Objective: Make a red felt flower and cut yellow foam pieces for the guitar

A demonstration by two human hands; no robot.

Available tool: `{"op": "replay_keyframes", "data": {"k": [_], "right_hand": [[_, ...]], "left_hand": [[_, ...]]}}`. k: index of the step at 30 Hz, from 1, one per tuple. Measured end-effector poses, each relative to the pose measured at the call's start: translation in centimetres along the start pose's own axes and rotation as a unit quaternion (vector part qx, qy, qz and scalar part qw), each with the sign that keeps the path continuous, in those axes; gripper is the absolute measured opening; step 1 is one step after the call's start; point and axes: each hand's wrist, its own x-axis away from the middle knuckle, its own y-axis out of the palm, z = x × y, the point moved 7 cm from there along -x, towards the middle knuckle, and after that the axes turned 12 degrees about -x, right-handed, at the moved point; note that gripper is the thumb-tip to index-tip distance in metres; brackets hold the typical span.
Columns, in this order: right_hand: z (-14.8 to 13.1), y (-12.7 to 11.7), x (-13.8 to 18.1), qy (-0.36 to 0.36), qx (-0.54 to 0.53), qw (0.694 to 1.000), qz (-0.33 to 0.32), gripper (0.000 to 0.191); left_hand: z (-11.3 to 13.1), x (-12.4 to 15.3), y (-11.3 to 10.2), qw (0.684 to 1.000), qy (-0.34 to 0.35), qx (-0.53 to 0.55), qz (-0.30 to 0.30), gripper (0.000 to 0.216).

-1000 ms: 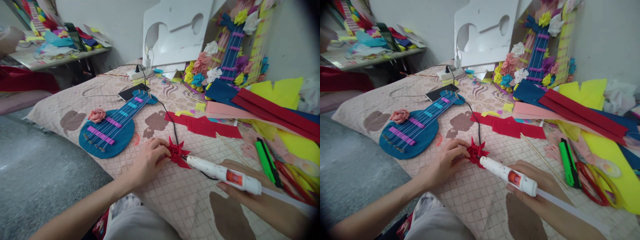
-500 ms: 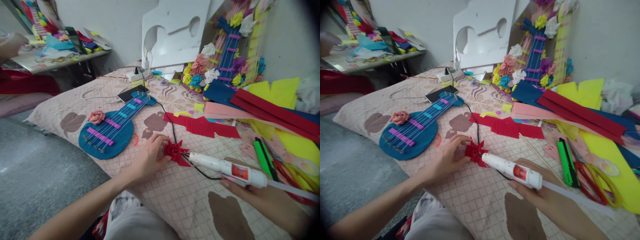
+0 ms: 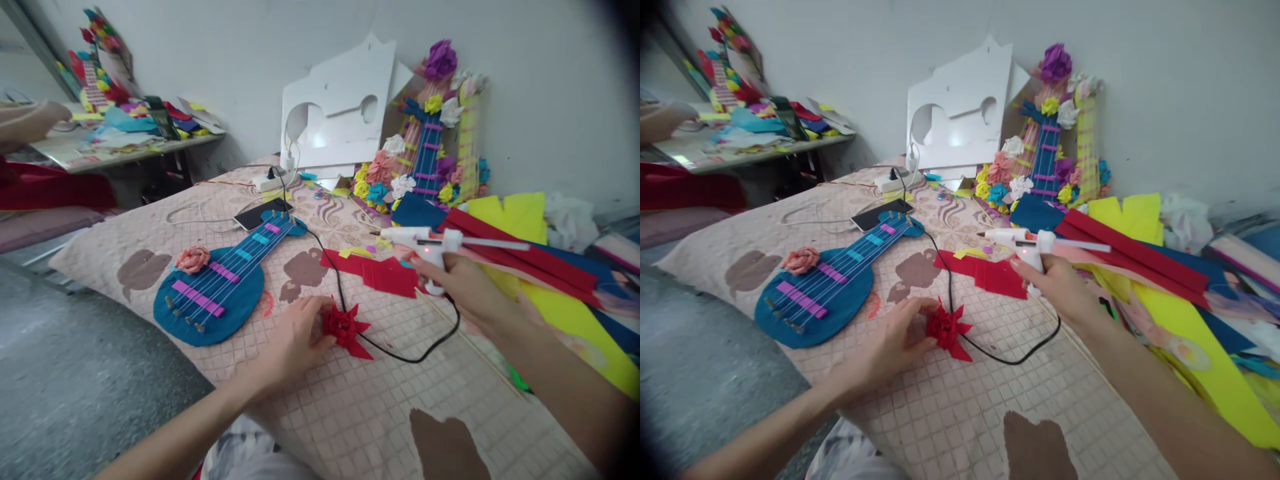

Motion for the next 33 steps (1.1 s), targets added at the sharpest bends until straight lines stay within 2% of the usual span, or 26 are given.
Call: {"op": "replay_keyframes", "data": {"k": [4,8,11,18,25,33], "right_hand": [[0.6,2.4,-5.7,-0.017,-0.049,0.999,-0.010,0.037],[1.9,4.7,-10.3,-0.059,-0.002,0.998,0.037,0.030],[2.5,5.9,-12.2,-0.081,0.029,0.994,0.065,0.027],[3.0,6.9,-13.6,-0.107,0.109,0.982,0.108,0.029],[4.5,7.6,-13.9,-0.109,0.149,0.980,0.074,0.027],[5.4,6.9,-13.0,-0.127,0.114,0.983,0.062,0.047]], "left_hand": [[0.2,0.0,-0.1,1.000,-0.006,0.007,0.002,0.048],[0.2,0.0,-0.1,1.000,-0.020,0.003,-0.012,0.047],[0.0,0.1,0.1,0.999,-0.028,-0.001,-0.024,0.046],[-0.4,0.6,0.5,1.000,-0.025,0.007,-0.002,0.050],[-0.5,0.7,0.7,1.000,-0.019,0.013,0.016,0.056],[-0.2,0.7,0.4,0.999,-0.014,0.015,0.025,0.055]]}}
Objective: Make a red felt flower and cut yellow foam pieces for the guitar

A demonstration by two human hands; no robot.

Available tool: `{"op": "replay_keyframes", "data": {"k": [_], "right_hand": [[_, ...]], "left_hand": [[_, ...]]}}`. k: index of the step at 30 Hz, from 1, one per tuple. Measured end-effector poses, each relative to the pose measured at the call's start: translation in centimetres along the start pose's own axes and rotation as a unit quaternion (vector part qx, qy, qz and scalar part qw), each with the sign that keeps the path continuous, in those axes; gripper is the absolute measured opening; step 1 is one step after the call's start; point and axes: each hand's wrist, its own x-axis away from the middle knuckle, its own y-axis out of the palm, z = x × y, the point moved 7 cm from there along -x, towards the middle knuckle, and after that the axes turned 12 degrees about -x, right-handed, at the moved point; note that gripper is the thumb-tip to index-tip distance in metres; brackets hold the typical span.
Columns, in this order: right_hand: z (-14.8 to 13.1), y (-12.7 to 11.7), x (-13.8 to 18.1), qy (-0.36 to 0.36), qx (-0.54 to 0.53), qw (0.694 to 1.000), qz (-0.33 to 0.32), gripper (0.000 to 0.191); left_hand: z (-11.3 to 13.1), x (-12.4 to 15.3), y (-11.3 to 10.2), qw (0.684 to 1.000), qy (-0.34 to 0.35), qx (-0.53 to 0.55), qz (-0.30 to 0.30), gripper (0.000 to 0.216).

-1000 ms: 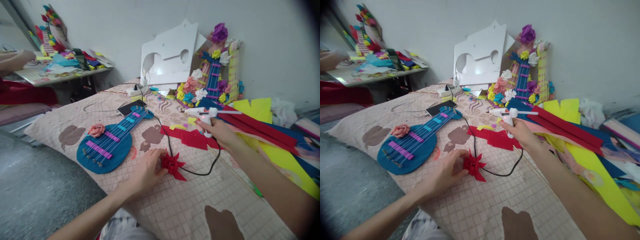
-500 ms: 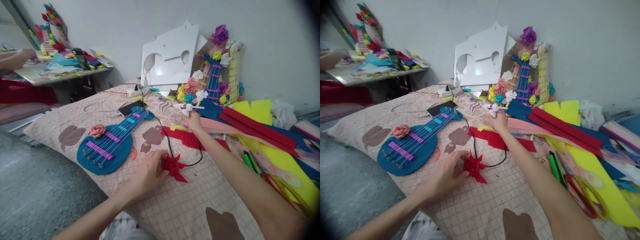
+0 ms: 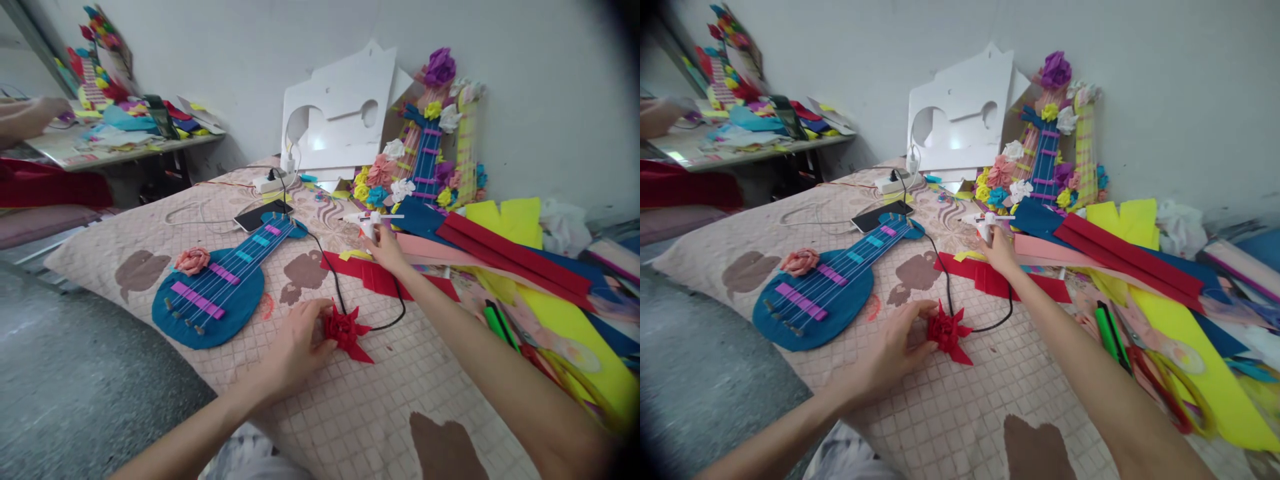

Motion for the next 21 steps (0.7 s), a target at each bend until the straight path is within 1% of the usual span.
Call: {"op": "replay_keyframes", "data": {"k": [4,9,11,14,16,19,21], "right_hand": [[0.3,-0.5,0.8,-0.007,-0.024,1.000,-0.011,0.052],[1.6,-1.2,1.1,0.018,-0.024,1.000,-0.009,0.062],[2.0,-1.1,0.8,0.025,-0.021,0.999,-0.009,0.057],[1.8,-0.5,0.1,0.017,-0.009,1.000,-0.019,0.039],[1.3,-0.2,-0.3,0.001,0.007,1.000,-0.017,0.032],[0.7,0.1,-0.6,-0.020,0.030,0.999,-0.010,0.031],[0.5,0.4,-0.6,-0.026,0.037,0.999,-0.022,0.034]], "left_hand": [[-0.1,0.0,-0.1,1.000,-0.004,0.000,0.003,0.053],[-0.3,0.1,0.0,1.000,-0.010,0.004,0.000,0.051],[-0.4,0.1,0.0,1.000,-0.007,0.003,0.002,0.053],[-0.4,0.1,0.2,1.000,-0.002,0.004,0.001,0.055],[-0.5,0.1,0.3,1.000,0.000,0.006,0.002,0.055],[-0.5,0.1,0.3,1.000,0.003,0.008,0.003,0.054],[-0.4,0.1,0.2,1.000,0.005,0.008,0.003,0.054]]}}
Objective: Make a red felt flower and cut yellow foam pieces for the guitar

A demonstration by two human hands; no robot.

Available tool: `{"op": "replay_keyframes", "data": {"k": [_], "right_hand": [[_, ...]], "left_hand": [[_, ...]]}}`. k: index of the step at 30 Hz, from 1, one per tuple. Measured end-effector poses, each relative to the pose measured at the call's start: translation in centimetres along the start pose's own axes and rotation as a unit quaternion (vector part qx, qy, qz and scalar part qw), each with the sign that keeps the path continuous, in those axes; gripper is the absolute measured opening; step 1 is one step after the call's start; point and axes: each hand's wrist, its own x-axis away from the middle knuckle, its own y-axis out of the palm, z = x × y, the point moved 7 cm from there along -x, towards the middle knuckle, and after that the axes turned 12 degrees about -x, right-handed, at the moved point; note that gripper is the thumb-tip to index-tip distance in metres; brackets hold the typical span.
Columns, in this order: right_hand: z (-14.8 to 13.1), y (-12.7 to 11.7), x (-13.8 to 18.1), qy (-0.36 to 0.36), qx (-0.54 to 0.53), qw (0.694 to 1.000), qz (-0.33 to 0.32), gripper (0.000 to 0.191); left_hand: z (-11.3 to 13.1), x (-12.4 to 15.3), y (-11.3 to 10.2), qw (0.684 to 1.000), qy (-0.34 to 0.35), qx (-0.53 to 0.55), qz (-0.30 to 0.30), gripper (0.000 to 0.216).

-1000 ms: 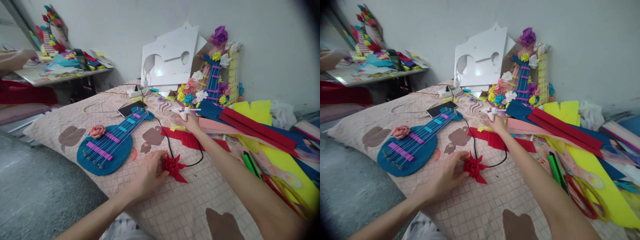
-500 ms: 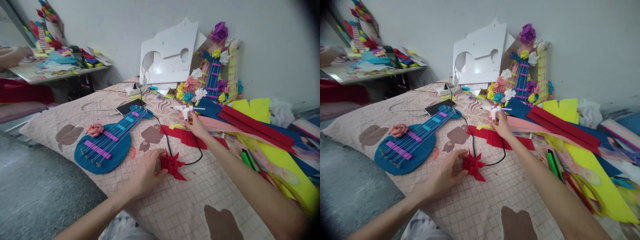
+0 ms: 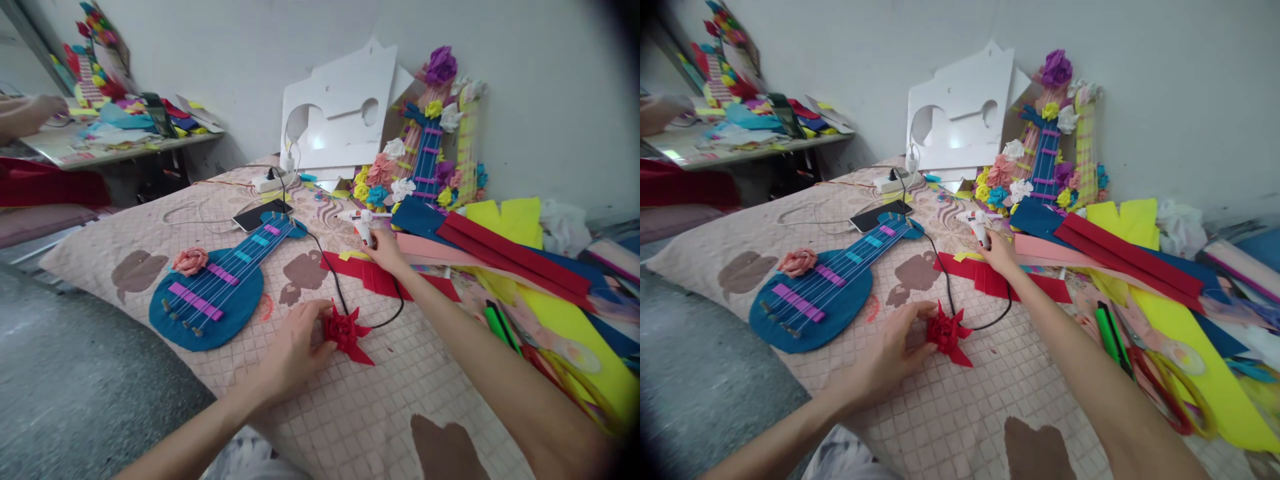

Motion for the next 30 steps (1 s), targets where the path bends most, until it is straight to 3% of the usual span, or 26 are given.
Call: {"op": "replay_keyframes", "data": {"k": [8,13,16,17,19,21,23,26,30], "right_hand": [[-0.8,-0.3,-0.4,-0.003,-0.009,1.000,-0.025,0.028],[-1.8,-1.9,0.9,-0.003,-0.011,0.998,0.059,0.034],[-4.0,-3.6,3.2,-0.037,-0.027,0.994,0.098,0.035],[-5.2,-3.8,4.1,-0.065,-0.051,0.993,0.079,0.030],[-8.0,-2.8,5.9,-0.128,-0.106,0.984,-0.070,0.017],[-10.7,-1.5,8.2,-0.184,-0.118,0.949,-0.228,0.014],[-12.2,-0.6,9.9,-0.206,-0.124,0.916,-0.322,0.017],[-13.1,0.5,10.7,-0.204,-0.120,0.888,-0.394,0.021],[-13.6,1.4,10.4,-0.213,-0.111,0.865,-0.440,0.020]], "left_hand": [[0.2,0.0,-0.2,1.000,-0.004,-0.001,-0.003,0.053],[0.3,-0.1,-0.3,1.000,-0.008,0.002,-0.001,0.053],[0.2,0.0,-0.2,1.000,-0.007,0.002,-0.003,0.054],[0.2,0.0,-0.2,1.000,-0.005,0.002,-0.001,0.054],[0.2,0.0,-0.1,1.000,0.001,0.003,0.002,0.055],[0.2,0.0,-0.1,1.000,0.007,0.003,0.006,0.054],[0.3,-0.1,-0.1,1.000,0.012,0.004,0.007,0.054],[0.3,-0.1,-0.1,1.000,0.014,0.006,0.007,0.054],[0.4,-0.1,-0.2,1.000,0.010,0.008,0.010,0.054]]}}
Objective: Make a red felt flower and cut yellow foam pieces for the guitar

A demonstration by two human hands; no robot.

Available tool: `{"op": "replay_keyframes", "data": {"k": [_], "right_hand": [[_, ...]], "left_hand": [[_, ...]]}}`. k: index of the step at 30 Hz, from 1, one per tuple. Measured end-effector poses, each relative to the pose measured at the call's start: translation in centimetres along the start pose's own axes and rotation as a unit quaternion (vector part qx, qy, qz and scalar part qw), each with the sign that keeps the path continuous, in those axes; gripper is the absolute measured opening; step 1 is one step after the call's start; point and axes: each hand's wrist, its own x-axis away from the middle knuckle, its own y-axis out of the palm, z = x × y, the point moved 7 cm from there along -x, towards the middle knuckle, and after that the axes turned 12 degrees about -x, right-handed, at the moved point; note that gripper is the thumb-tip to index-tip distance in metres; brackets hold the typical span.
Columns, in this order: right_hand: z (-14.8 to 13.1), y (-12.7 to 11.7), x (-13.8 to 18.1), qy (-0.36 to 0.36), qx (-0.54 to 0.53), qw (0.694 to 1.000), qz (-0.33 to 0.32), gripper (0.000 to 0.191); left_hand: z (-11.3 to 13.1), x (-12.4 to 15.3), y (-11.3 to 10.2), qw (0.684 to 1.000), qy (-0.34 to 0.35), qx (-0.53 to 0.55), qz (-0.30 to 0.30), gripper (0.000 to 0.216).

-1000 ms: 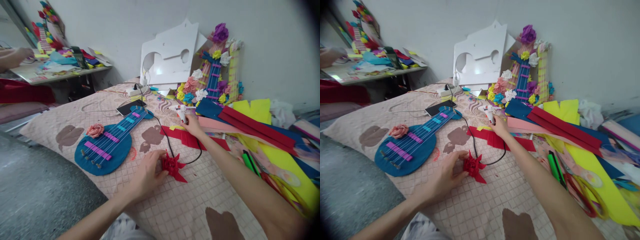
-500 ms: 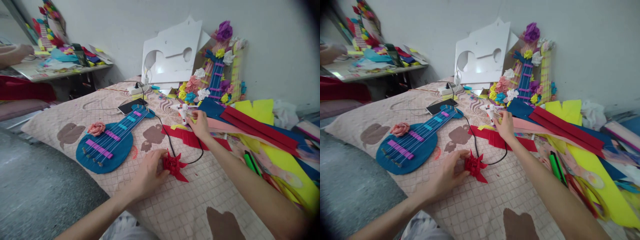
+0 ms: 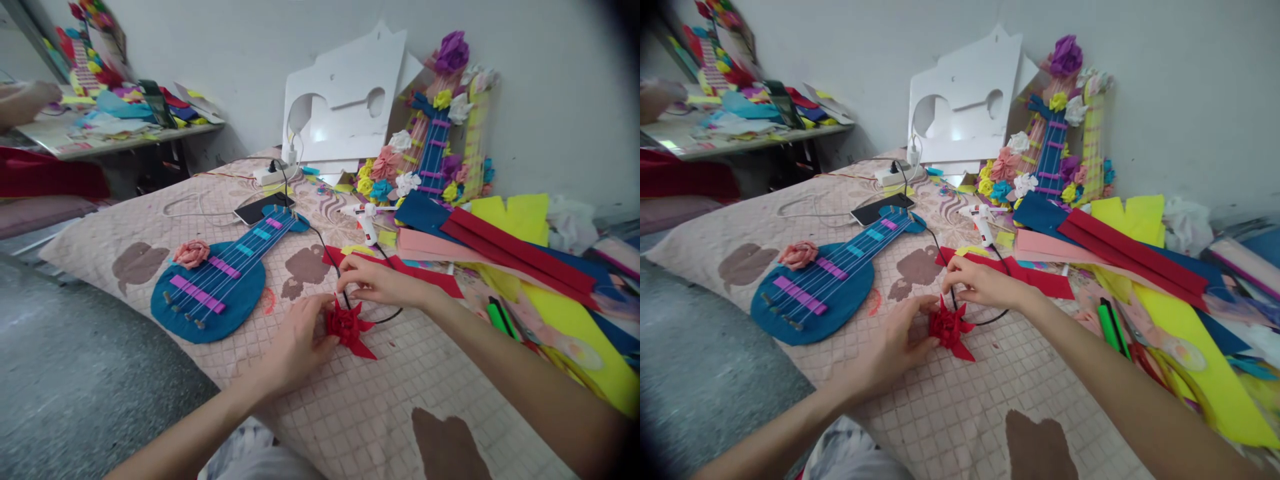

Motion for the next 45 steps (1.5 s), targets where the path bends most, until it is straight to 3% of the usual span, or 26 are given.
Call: {"op": "replay_keyframes", "data": {"k": [7,11,17,22,26,28,32,36,41,45], "right_hand": [[0.1,0.7,-0.6,-0.009,-0.029,0.999,-0.043,0.013],[-0.8,-0.1,-0.1,0.006,-0.117,0.993,-0.003,0.008],[-2.1,0.1,1.6,0.064,-0.394,0.917,0.000,0.016],[-2.3,0.7,2.9,0.031,-0.441,0.897,0.012,0.014],[-2.6,1.7,3.8,0.049,-0.479,0.876,0.014,0.016],[-3.0,2.1,4.4,0.085,-0.439,0.894,0.019,0.015],[-4.2,1.9,6.0,0.148,-0.205,0.967,0.042,0.011],[-4.5,0.9,8.3,0.160,-0.050,0.984,0.064,0.013],[-1.8,-3.5,12.0,0.188,0.051,0.958,0.211,0.018],[0.6,-7.0,15.3,0.253,0.142,0.882,0.372,0.017]], "left_hand": [[0.2,-0.1,-0.2,1.000,0.000,0.005,-0.004,0.050],[0.2,-0.2,-0.3,1.000,-0.007,0.006,-0.005,0.049],[0.3,-0.1,-0.3,1.000,-0.005,-0.004,-0.001,0.050],[0.3,-0.1,-0.3,1.000,-0.010,-0.002,-0.007,0.052],[0.3,-0.1,-0.3,1.000,-0.014,-0.001,-0.009,0.052],[0.3,-0.1,-0.3,1.000,-0.014,-0.002,-0.006,0.052],[0.2,0.0,-0.3,1.000,-0.014,-0.006,-0.005,0.053],[0.0,0.1,0.0,1.000,-0.019,-0.004,-0.011,0.052],[-0.1,0.1,0.0,1.000,-0.013,-0.004,-0.009,0.053],[-0.2,0.1,0.0,1.000,-0.009,-0.005,-0.007,0.055]]}}
